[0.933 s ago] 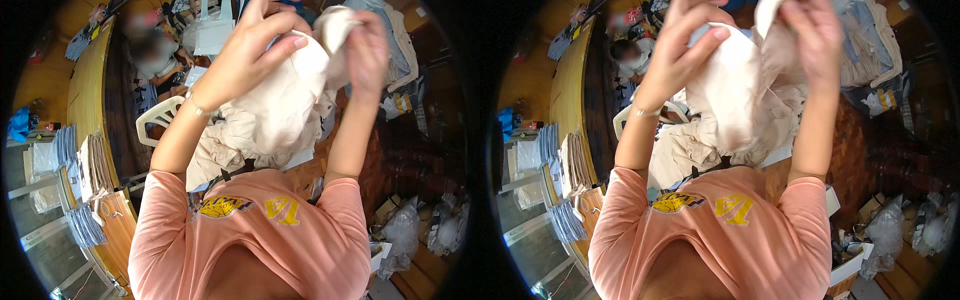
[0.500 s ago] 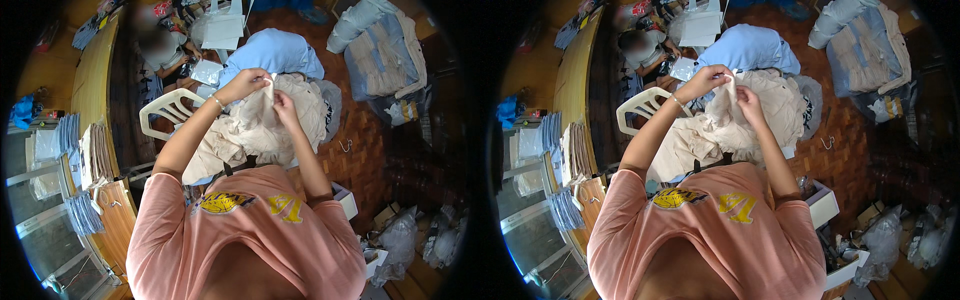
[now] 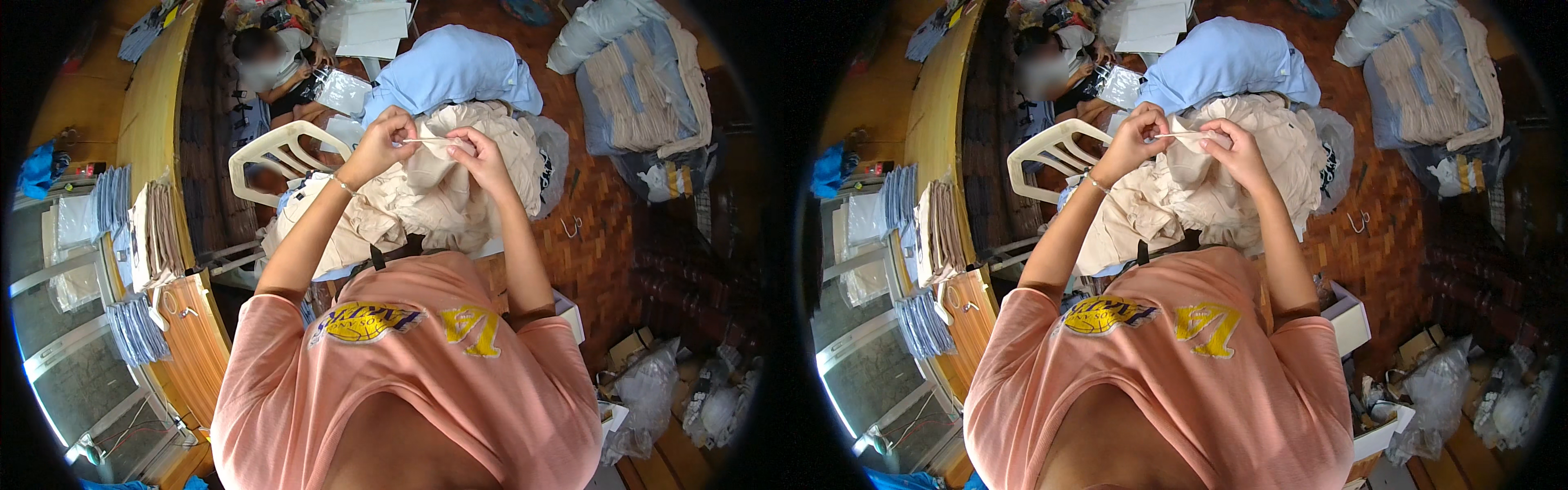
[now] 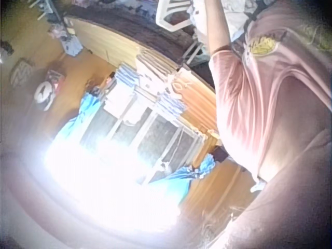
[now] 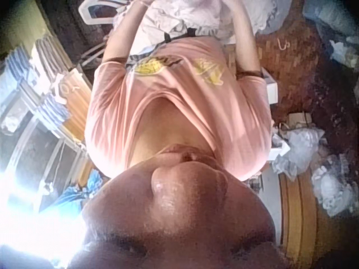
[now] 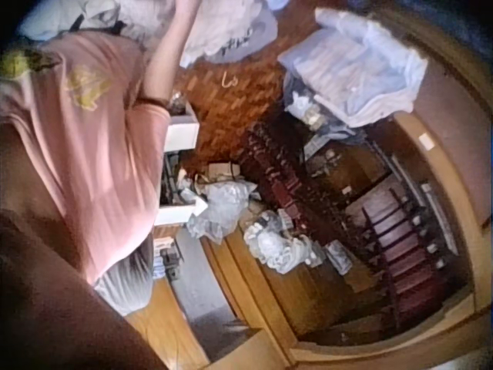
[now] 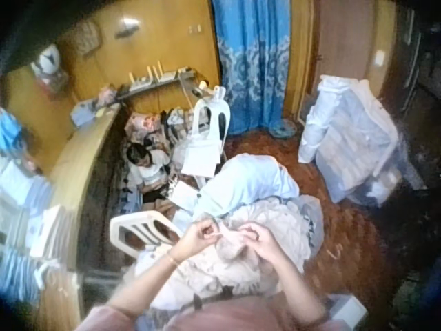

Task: The person folds a light-colored shirt by hand, repeatedly aligning the sleeves and edges before placing it on a pile. The person continues folding multiple shirts in a similar manner.

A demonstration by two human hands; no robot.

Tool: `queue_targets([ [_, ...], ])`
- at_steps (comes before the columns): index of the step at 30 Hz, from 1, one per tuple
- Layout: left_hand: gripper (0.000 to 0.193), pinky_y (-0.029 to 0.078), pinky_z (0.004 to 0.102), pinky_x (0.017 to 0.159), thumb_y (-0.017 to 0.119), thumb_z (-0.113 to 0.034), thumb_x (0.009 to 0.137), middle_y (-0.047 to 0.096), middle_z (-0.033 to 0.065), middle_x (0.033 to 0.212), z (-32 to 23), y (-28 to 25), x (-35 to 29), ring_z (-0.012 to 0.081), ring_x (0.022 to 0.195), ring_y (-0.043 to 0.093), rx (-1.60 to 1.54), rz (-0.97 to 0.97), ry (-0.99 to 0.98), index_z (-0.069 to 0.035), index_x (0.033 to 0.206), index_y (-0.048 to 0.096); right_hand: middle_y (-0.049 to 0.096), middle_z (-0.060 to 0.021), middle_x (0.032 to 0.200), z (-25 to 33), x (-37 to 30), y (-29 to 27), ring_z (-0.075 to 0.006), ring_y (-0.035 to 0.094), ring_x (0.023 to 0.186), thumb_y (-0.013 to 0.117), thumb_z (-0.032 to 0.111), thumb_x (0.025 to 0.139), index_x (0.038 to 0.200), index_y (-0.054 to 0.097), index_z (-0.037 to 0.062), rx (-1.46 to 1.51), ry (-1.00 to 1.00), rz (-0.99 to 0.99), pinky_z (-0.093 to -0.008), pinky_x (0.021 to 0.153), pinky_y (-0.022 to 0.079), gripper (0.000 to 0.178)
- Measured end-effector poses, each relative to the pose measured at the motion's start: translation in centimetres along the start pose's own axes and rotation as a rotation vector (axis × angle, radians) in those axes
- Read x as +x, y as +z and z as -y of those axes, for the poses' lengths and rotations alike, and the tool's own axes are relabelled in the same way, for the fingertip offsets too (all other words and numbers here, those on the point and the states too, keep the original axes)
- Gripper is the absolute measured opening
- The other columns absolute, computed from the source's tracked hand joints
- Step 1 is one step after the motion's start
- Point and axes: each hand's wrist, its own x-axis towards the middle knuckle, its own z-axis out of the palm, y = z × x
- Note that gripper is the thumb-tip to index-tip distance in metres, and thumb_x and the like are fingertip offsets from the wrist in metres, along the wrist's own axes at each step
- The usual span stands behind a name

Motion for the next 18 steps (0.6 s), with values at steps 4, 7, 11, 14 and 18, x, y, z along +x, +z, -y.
queue_targets([
  [4,0.012,0.042,0.0238,0.061,0.066,-0.005,0.066,0.056,0.0064,0.087,0.0,0.5,-1.1,0.0120,0.072,0.052,-0.001,0.020,-0.002,-0.003,0.070,0.055,0.058,-0.0041,0.087,2.0,-1.1,-0.4,-0.0107,0.054,0.082,0.061,0.007,0.077,0.090,0.059,-0.0004,-0.201,-0.023,-0.019,-0.0221,0.070,0.043,0.016],
  [7,0.013,0.043,0.0267,0.065,0.067,-0.007,0.066,0.056,0.0076,0.089,-0.4,0.9,-1.6,0.0174,0.074,0.055,0.077,-0.031,0.105,-0.003,0.069,0.055,0.059,-0.0058,0.087,2.4,-1.7,-0.4,-0.0132,0.055,0.080,0.062,0.009,0.076,0.088,0.060,0.0004,-0.351,-0.123,-0.057,-0.0233,0.067,0.043,0.015],
  [11,0.014,0.042,0.0299,0.078,0.068,-0.006,0.066,0.056,0.0090,0.089,-1.8,0.7,-2.2,0.0214,0.089,0.054,0.125,0.043,0.052,-0.002,0.069,0.055,0.059,-0.0066,0.086,2.8,-2.2,-0.2,-0.0168,0.056,0.077,0.062,0.010,0.076,0.088,0.060,0.0021,-0.455,-0.129,-0.064,-0.0256,0.063,0.044,0.015],
  [14,0.014,0.042,0.0310,0.080,0.068,-0.006,0.066,0.056,0.0113,0.095,-2.0,0.9,-2.2,0.0237,0.093,0.054,0.173,0.055,0.114,-0.003,0.069,0.054,0.058,-0.0063,0.084,2.5,-2.1,-0.4,-0.0171,0.055,0.075,0.061,0.010,0.076,0.086,0.059,0.0023,-0.466,-0.122,-0.021,-0.0266,0.061,0.043,0.013],
  [18,0.015,0.042,0.0313,0.081,0.068,-0.007,0.066,0.053,0.0139,0.105,0.0,2.4,-2.2,0.0258,0.097,0.053,0.034,0.163,0.173,-0.002,0.070,0.054,0.058,-0.0070,0.083,3.0,-1.8,-0.3,-0.0190,0.055,0.076,0.061,0.010,0.075,0.084,0.058,0.0018,-0.521,-0.208,0.029,-0.0277,0.063,0.043,0.013],
])
